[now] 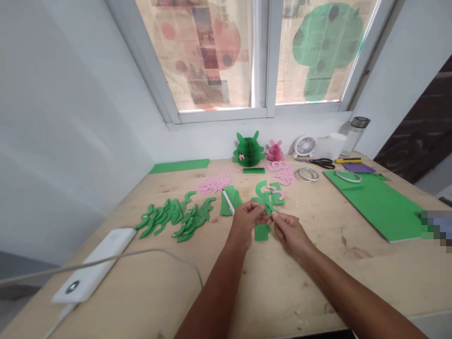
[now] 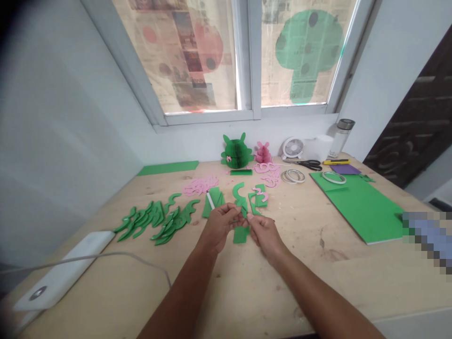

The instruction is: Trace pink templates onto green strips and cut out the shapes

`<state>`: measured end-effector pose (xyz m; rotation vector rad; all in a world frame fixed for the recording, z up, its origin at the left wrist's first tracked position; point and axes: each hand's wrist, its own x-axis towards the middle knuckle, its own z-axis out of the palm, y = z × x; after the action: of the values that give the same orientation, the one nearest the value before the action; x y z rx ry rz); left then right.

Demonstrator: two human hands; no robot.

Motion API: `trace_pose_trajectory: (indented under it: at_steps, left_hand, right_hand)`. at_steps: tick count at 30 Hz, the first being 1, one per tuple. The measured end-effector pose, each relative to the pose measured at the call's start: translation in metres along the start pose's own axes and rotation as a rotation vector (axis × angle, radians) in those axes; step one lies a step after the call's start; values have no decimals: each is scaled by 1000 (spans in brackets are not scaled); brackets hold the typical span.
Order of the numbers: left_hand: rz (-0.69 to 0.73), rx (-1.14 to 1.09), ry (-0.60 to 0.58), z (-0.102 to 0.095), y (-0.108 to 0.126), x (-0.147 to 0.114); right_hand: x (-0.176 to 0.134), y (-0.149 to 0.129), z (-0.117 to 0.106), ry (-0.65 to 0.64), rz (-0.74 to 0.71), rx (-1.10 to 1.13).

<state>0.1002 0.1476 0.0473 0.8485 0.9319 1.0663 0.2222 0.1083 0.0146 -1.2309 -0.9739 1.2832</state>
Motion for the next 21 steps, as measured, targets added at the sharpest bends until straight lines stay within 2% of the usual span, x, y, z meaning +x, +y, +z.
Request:
trace_pose_trajectory:
  at_steps: [21]
  left_hand:
    - [13,17,1,0,0,0]
  right_hand:
    - [0,-1,0,6,-7,-16]
